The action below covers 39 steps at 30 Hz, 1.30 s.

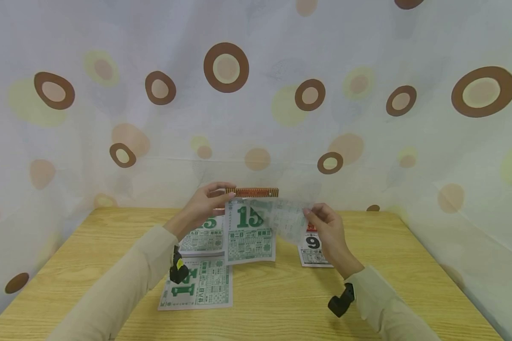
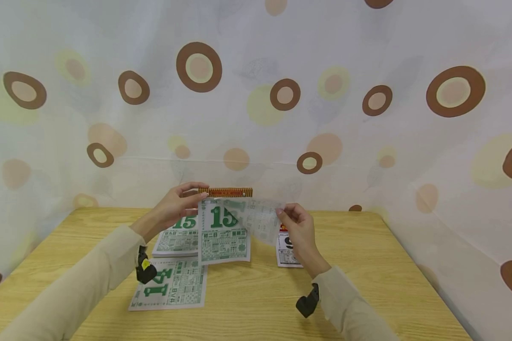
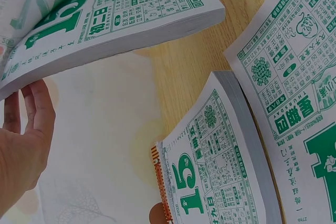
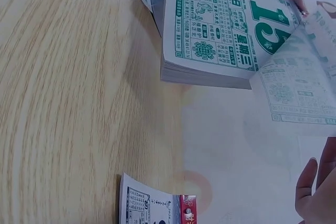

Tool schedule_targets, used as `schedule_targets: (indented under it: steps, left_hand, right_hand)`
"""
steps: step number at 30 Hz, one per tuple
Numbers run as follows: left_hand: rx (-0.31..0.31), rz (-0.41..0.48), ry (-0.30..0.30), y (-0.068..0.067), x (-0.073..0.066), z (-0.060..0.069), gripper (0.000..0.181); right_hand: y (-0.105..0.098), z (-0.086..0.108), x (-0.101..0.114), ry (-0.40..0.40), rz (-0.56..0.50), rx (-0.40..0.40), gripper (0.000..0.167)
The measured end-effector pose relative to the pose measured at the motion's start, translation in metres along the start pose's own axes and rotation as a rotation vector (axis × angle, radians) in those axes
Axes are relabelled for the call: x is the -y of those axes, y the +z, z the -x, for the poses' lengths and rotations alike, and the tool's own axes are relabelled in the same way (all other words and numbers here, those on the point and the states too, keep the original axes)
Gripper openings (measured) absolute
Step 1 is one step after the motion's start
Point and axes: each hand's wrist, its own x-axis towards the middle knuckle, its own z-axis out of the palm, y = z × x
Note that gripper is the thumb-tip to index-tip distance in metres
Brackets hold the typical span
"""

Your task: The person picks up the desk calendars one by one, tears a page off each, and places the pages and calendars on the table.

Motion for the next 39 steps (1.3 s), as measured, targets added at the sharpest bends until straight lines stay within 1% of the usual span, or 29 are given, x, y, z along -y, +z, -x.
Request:
schedule_targets:
  steps: [9, 15, 19, 23, 26, 29, 32, 39]
  left_hand:
    - [0.008, 0.008, 0.006, 0.001, 0.0, 0.001, 0.044]
    - [0.001, -0.004, 0.013, 0.002, 0.0, 0.001, 0.042]
    - [0.01, -0.006, 0.022, 0.001, 0.0, 0.002, 0.041]
    - [-0.007, -0.031, 0.051, -0.004, 0.002, 0.003, 0.043]
    - [-0.026, -0.056, 0.052, -0.011, 0.004, 0.004, 0.043]
    - [-0.017, -0.058, 0.034, -0.015, 0.005, 0.005, 0.043]
    - [-0.01, -0.051, 0.022, -0.015, 0.004, 0.006, 0.042]
    - [-0.012, -0.047, 0.003, -0.014, 0.006, 0.006, 0.045]
  right_hand:
    - [-0.001, -0.001, 0.001, 0.035, 0.024, -0.019, 0.009]
    - [-0.002, 0.0, 0.001, 0.028, 0.024, -0.008, 0.007]
    - [-0.004, 0.0, 0.002, 0.031, 0.008, -0.001, 0.005]
    - [-0.01, -0.002, 0.003, 0.035, -0.04, -0.034, 0.005]
    - [-0.017, -0.004, 0.002, 0.031, -0.056, -0.065, 0.007]
    - [-0.021, -0.005, 0.001, 0.024, -0.049, -0.065, 0.01]
    - [-0.022, -0.006, 0.002, 0.016, -0.049, -0.052, 0.009]
    - [-0.02, -0.007, 0.002, 0.015, -0.048, -0.07, 0.006]
